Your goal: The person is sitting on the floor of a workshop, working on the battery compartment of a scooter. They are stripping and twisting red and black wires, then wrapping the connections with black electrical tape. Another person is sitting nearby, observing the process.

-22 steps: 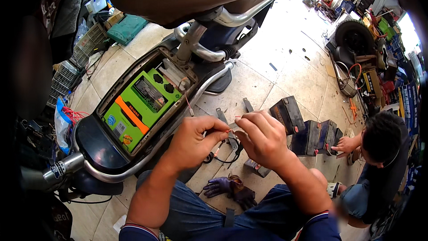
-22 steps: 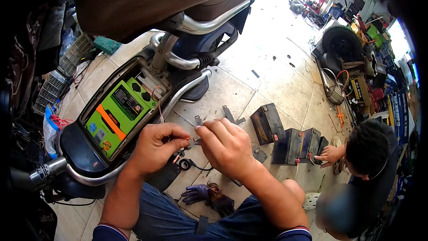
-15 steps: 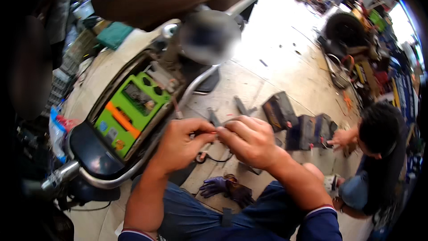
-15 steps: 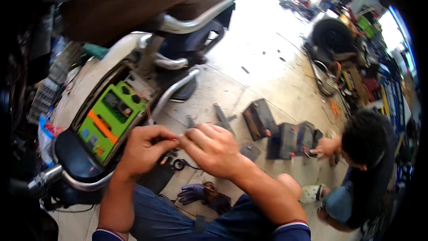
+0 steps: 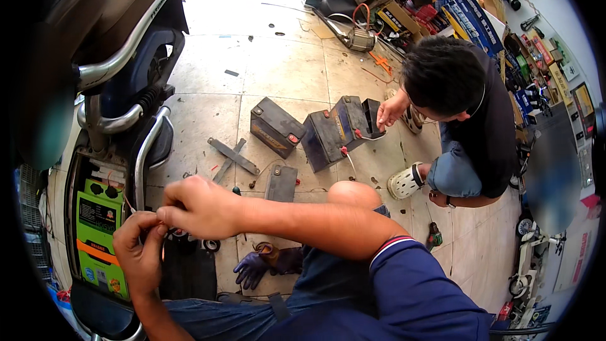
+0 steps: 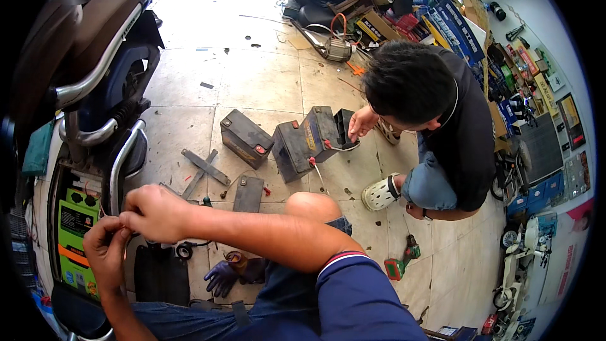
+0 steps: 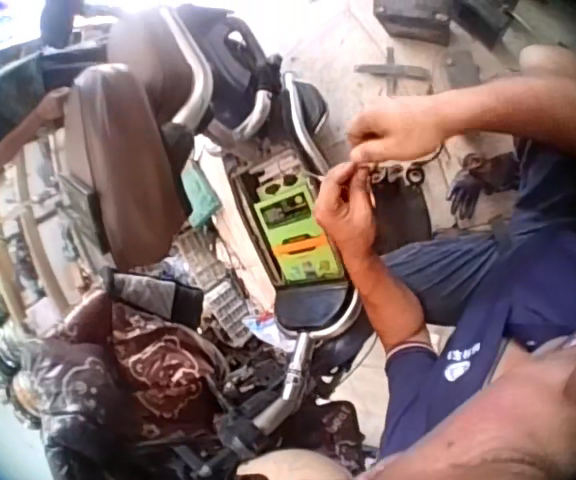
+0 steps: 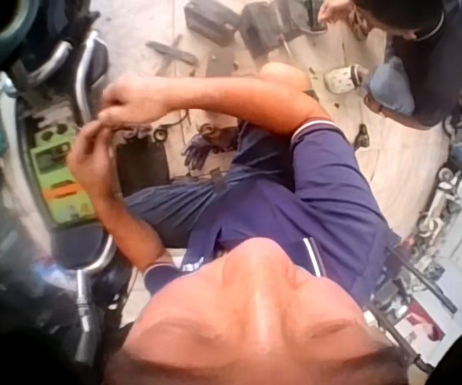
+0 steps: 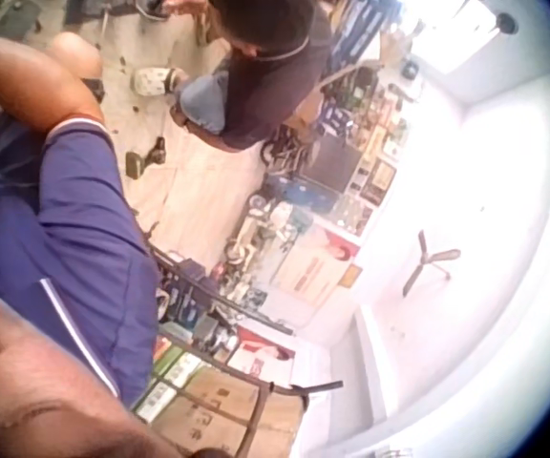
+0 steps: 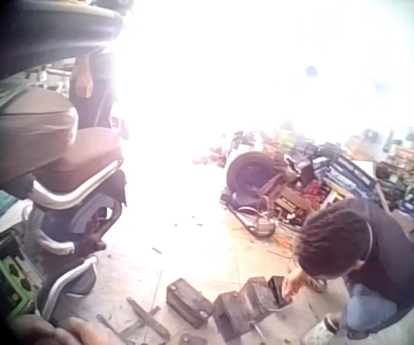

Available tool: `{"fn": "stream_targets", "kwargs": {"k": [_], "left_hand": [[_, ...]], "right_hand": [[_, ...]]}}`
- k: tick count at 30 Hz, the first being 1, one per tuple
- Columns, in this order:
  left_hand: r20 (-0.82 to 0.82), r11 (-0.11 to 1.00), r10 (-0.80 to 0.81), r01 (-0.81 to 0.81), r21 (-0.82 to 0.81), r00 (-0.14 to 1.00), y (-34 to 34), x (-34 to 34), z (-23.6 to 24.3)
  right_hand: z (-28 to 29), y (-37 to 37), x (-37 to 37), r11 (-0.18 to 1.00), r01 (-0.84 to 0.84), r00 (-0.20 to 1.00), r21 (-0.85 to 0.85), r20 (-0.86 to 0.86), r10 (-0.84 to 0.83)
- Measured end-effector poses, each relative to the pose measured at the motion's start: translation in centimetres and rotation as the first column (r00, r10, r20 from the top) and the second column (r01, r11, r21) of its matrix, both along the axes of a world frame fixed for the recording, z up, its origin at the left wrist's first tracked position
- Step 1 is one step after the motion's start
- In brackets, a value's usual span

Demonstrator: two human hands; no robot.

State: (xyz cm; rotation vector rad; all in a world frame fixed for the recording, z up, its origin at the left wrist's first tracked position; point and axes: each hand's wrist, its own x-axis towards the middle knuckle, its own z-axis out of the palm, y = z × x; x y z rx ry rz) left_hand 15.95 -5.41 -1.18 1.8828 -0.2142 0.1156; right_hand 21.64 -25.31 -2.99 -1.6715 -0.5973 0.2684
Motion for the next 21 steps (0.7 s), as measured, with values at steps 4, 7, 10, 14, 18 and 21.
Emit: {"fn": "stream_targets", "kwargs": {"k": [4, 7, 10, 14, 18, 21], "left_hand": [[-0.154, 0.988, 0.039, -0.061, -0.143, 0.987, 0.6, -0.3, 0.0], [-0.205, 0.978, 0.049, -0.089, -0.19, 0.977, 0.9, -0.3, -0.1], [-0.242, 0.968, 0.032, -0.091, -0.235, 0.97, 0.5, -0.2, 0.3], [-0.232, 0.954, 0.005, -0.074, -0.291, 0.973, 0.8, -0.2, -0.2], [-0.188, 0.925, 0.003, -0.074, -0.374, 0.982, 1.1, -0.4, -0.7], [-0.225, 0.975, -0.068, 0.018, -0.22, 0.972, 1.2, -0.2, 0.2]], "right_hand": [[1.2, -0.6, -0.1, 0.969, 0.236, 0.508, -0.069, 0.859, -0.063], [0.5, -0.5, -0.1, 0.971, 0.234, 0.369, -0.049, 0.928, -0.042], [0.0, -0.7, 0.1, 0.978, 0.207, 0.377, -0.019, 0.924, -0.062], [0.0, -0.7, 0.0, 0.984, 0.178, 0.452, -0.029, 0.89, -0.056], [-1.1, 1.2, -0.1, 0.993, 0.114, 0.709, 0.023, 0.699, -0.098], [-0.5, 1.6, -0.5, 0.998, 0.049, 0.982, -0.029, 0.183, -0.043]]}}
